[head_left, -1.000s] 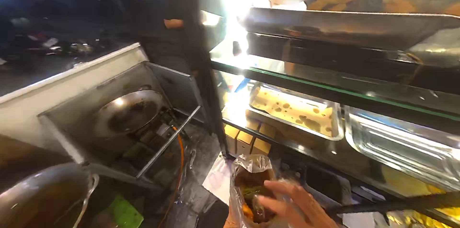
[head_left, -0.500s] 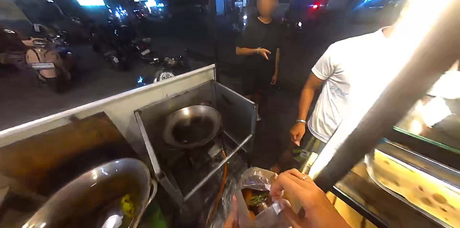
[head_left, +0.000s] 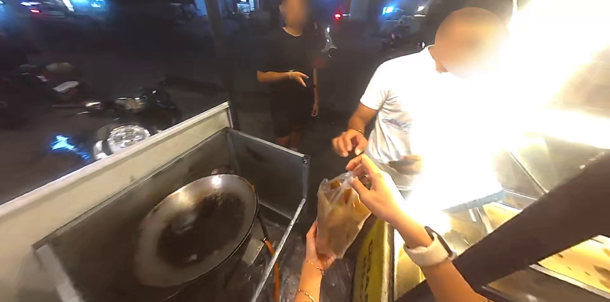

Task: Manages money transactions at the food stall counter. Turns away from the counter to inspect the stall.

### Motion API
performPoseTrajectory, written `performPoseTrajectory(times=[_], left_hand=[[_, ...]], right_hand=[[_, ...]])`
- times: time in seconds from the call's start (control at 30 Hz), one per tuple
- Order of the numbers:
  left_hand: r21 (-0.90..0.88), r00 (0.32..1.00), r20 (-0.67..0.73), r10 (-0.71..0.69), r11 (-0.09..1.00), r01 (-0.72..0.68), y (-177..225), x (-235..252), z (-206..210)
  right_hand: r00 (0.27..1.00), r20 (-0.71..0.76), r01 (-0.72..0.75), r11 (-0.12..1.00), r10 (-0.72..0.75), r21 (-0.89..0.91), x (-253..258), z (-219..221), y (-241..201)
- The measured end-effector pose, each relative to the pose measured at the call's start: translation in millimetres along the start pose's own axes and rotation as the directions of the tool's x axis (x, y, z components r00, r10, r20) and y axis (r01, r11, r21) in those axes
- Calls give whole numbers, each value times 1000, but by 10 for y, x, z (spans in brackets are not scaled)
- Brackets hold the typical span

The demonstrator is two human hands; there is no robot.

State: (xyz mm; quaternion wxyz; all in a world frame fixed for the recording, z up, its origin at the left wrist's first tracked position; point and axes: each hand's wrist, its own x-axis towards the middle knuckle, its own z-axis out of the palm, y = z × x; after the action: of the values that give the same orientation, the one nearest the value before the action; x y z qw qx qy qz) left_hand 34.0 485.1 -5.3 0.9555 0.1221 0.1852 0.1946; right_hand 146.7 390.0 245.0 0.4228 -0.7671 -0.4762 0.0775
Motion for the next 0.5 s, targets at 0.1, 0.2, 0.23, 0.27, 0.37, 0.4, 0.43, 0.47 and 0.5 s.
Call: performPoseTrajectory(times=[0.1,0.2,0.23,0.27,0.37,0.4,0.43,0.47,0.5], left_hand=[[-116,994,-33,-102,988,97,-77,201,64],[-125,987,-79,-143,983,132,-179,382,146],[-124,984,-87,-158,981,147,-205,444,174],[-118,980,-103,-170,981,157,-230,491,218],[-74,974,-148,-169,984,160,-282,592,356],[-56,976,-148,-161,986,154,-294,628,382],[-36,978,-141,-152,988,148,-298,667,408],[-18,982,-128,-142,990,140,-295,707,435],[1,985,-114,-129,991,130,-289,741,470]], right_hand=[[999,-49,-23,998,21,-59,185,48,132],[990,-124,54,991,-70,-124,236,78,213],[985,-144,75,985,-97,-153,243,80,230],[980,-161,85,981,-114,-176,250,80,241],[972,-229,0,970,-57,-243,299,91,249],[963,-268,-32,963,-42,-266,325,100,271],[953,-301,-64,958,-24,-281,347,102,288],[944,-331,-89,953,-12,-288,351,101,295],[935,-353,-100,950,-11,-296,328,104,308]])
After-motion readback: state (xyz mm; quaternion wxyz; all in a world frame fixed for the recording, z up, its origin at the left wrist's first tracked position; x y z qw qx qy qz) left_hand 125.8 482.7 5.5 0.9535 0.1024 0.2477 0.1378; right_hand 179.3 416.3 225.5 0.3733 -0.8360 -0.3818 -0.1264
